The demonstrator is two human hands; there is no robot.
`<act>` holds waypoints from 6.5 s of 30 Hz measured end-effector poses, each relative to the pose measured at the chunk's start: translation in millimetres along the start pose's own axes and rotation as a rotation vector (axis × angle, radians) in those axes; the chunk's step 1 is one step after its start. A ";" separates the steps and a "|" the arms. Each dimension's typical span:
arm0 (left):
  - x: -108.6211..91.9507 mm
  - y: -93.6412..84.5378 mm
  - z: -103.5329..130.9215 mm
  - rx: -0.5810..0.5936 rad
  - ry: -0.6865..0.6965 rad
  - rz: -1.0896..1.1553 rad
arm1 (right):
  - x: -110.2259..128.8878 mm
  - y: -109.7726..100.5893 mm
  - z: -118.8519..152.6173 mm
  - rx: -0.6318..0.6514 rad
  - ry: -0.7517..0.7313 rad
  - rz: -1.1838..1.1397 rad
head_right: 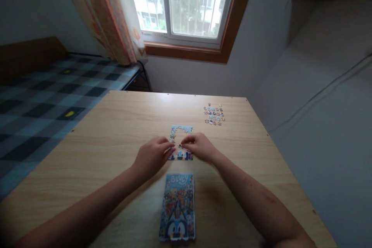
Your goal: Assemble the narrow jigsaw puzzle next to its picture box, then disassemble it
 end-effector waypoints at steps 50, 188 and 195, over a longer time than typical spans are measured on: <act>-2.7 34.9 14.1 0.245 -0.068 -0.117 | 26.4 10.2 1.9 -0.069 -0.223 0.595; 69.4 -3.8 -15.4 -0.213 -0.348 -0.010 | -171.8 -177.9 -8.4 -1.201 0.623 0.198; 86.7 -18.1 -32.1 -0.356 -0.478 0.088 | -171.9 -174.5 -11.9 -1.135 0.585 0.222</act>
Point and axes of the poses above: each hand's wrist, its own z-axis away from the middle knuckle, its own y-axis out of the palm, x = y × z, the point moved 6 cm from there along -z, towards the middle knuckle, and after that the axes turned 14 degrees about z, right-handed, at the moved point
